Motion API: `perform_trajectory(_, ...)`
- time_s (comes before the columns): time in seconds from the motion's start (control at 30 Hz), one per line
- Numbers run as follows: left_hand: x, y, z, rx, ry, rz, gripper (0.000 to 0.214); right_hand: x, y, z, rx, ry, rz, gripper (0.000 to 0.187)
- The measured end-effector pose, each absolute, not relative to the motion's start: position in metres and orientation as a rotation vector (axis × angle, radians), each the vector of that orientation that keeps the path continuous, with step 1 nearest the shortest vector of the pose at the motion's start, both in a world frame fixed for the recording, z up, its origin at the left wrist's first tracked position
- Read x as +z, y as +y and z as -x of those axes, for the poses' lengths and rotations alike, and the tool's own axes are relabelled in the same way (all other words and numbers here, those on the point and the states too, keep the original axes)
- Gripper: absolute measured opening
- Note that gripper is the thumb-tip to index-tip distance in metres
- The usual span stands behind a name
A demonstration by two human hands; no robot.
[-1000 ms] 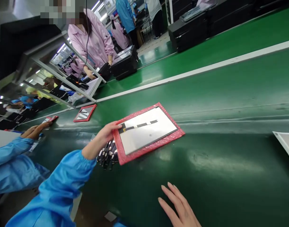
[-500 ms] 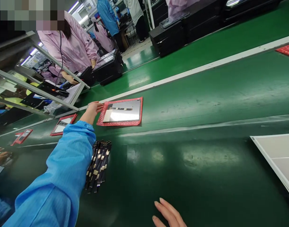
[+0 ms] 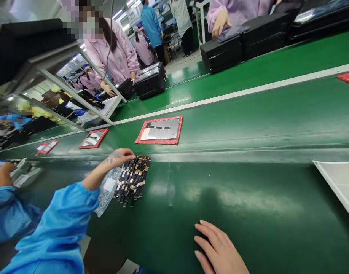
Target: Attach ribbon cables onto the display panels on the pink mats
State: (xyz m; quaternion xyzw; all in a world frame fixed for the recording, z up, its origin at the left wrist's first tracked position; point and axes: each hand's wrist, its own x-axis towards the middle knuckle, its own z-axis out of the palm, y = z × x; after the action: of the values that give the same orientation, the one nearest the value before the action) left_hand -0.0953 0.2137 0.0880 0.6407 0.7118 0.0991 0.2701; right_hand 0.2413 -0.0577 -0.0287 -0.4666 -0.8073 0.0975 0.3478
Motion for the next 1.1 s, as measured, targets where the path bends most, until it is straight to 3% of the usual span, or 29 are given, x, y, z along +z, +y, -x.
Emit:
perform_trajectory(0.27, 0.035, 0.108, 0.103, 0.118, 1.988, -1.825, 0.016, -0.032, -0.047, -0.229, 0.244, -2.187, 1.132, 0.023)
perform_trajectory(0.9, 0.029, 0.097, 0.110, 0.285, 1.960, -1.691, 0.008, -0.019, 0.021, -0.208, 0.568, -1.993, 1.013, 0.024)
perform_trajectory(1.1, 0.040, 0.101, 0.126, 0.335, 1.959, -1.580, 0.020, -0.021, 0.026, -0.215, 0.700, -1.862, 1.094, 0.022)
